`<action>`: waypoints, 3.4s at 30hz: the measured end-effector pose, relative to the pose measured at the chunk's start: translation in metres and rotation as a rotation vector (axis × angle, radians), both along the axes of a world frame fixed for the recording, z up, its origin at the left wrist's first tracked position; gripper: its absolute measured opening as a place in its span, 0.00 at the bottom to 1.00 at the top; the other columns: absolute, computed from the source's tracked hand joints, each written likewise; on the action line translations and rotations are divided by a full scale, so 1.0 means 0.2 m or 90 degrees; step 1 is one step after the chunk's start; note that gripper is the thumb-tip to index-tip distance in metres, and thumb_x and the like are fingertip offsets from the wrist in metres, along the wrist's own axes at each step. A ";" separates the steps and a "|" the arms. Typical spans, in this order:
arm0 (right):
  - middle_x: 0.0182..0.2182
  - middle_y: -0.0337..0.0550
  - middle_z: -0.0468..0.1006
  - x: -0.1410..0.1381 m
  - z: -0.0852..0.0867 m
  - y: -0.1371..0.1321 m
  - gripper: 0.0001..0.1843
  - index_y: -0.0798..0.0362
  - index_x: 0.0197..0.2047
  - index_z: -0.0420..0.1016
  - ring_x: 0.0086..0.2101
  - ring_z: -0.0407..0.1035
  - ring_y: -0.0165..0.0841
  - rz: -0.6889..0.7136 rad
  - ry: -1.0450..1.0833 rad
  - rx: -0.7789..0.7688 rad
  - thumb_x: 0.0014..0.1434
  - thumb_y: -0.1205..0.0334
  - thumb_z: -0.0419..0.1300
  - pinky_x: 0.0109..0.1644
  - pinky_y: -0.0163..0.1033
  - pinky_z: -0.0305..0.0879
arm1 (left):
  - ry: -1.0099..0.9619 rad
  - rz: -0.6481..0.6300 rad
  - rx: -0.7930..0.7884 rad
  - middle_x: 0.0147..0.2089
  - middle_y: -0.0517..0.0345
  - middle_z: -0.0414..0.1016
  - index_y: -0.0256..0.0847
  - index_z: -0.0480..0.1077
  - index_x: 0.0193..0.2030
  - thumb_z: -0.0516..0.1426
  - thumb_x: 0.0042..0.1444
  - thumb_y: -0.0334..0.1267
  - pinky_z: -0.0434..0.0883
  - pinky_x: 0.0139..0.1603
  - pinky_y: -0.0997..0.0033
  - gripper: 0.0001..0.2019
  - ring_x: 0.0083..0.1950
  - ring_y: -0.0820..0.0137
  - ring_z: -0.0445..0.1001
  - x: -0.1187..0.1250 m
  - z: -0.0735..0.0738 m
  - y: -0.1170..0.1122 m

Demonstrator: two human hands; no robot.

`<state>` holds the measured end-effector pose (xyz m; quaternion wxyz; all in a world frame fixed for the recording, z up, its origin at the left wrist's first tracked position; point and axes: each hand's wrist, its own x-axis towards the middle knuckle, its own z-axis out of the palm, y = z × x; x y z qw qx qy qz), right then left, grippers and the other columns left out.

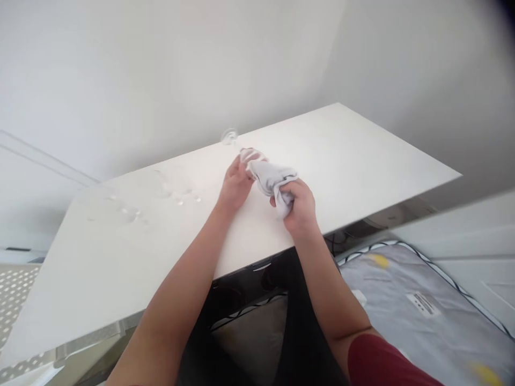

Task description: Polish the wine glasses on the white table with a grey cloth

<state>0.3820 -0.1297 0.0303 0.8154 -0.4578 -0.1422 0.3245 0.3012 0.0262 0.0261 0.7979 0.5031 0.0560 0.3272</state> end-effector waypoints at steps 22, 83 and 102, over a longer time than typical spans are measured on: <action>0.48 0.47 0.82 0.06 0.00 0.00 0.26 0.48 0.55 0.74 0.49 0.78 0.39 -0.090 -0.185 -0.053 0.69 0.36 0.60 0.51 0.42 0.78 | 0.087 -0.128 0.115 0.56 0.52 0.82 0.44 0.82 0.39 0.79 0.41 0.41 0.77 0.54 0.61 0.19 0.57 0.60 0.80 0.02 0.00 -0.05; 0.51 0.49 0.80 0.37 -0.03 -0.14 0.28 0.45 0.55 0.76 0.54 0.78 0.45 -0.174 -0.393 -0.045 0.70 0.32 0.54 0.52 0.52 0.79 | 0.181 -0.250 0.272 0.27 0.58 0.73 0.40 0.72 0.31 0.64 0.63 0.59 0.75 0.60 0.57 0.23 0.31 0.70 0.77 -0.01 0.03 -0.11; 0.63 0.38 0.79 0.07 0.07 -0.08 0.16 0.40 0.53 0.80 0.73 0.59 0.46 -0.180 -1.106 -0.197 0.71 0.66 0.54 0.81 0.71 0.25 | 0.230 -0.114 0.285 0.21 0.59 0.71 0.38 0.70 0.24 0.64 0.63 0.53 0.68 0.26 0.74 0.23 0.23 0.74 0.72 -0.01 -0.04 -0.14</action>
